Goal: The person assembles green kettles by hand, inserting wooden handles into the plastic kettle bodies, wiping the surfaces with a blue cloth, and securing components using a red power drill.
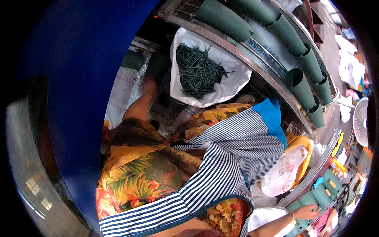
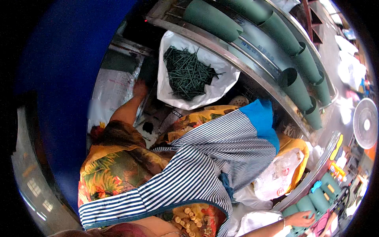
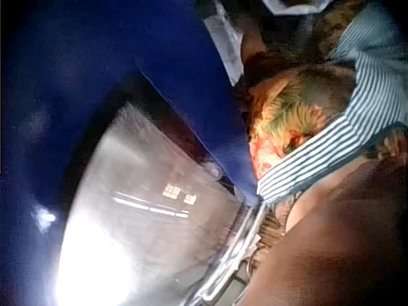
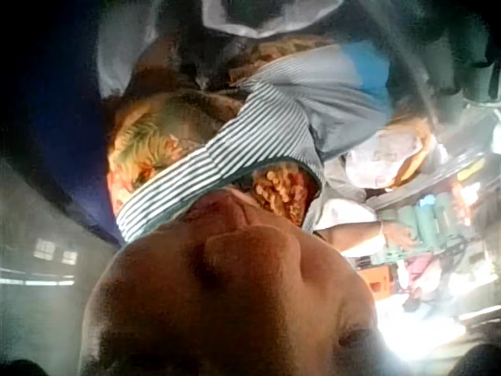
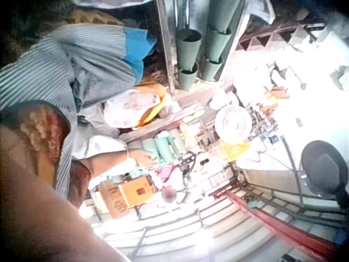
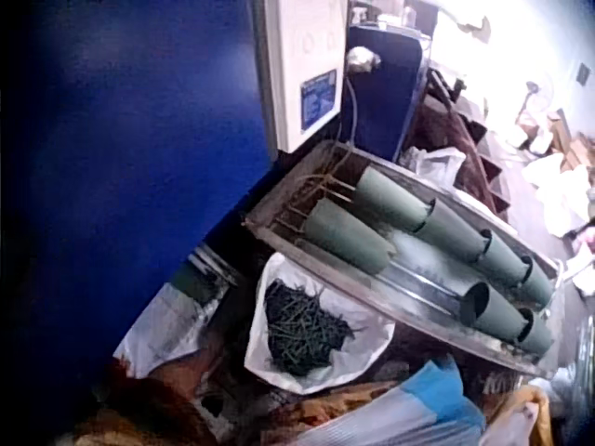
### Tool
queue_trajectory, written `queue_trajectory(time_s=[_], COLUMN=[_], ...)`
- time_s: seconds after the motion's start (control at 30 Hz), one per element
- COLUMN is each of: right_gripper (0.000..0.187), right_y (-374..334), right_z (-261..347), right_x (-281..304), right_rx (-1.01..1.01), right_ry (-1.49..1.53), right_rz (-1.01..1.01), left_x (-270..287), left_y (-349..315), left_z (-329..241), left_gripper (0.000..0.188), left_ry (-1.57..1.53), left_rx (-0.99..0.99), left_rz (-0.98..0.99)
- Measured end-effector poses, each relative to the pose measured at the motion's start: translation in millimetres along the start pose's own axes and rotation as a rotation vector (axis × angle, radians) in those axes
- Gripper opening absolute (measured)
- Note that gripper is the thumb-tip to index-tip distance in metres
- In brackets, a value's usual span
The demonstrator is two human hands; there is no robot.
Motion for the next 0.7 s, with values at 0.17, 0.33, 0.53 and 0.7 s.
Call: queue_trajectory(time_s=[0.17,0.33,0.53,0.7], right_gripper=[0.036,0.032,0.027,0.025], right_y=[4.9,7.0,10.4,-33.5], right_z=[42.9,88.8,202.0,372.7], right_x=[26.5,6.2,-1.2,-15.9], right_rx=[0.159,0.255,0.365,0.466], right_ry=[-0.008,0.215,0.461,0.996], right_rz=[0.071,0.194,0.297,0.615], left_x=[12.4,14.8,62.3,149.0], left_y=[120.1,131.7,3.9,-111.0], left_z=[-45.5,-35.7,-47.4,120.3], left_gripper=[0.047,0.045,0.028,0.023], left_ry=[-0.003,-0.014,0.111,-0.199], left_rx=[-0.173,-0.161,-0.368,0.399], left_rz=[0.25,0.095,0.068,-0.407])
Point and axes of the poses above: each hand's wrist, its own y-axis towards the middle knuckle, its own x-axis out of the back of the hand, z = x × y, the point moved 7 cm from there along y, towards the middle knuckle, and after that the axes turned 3 degrees about -y, right-handed, at the moved point
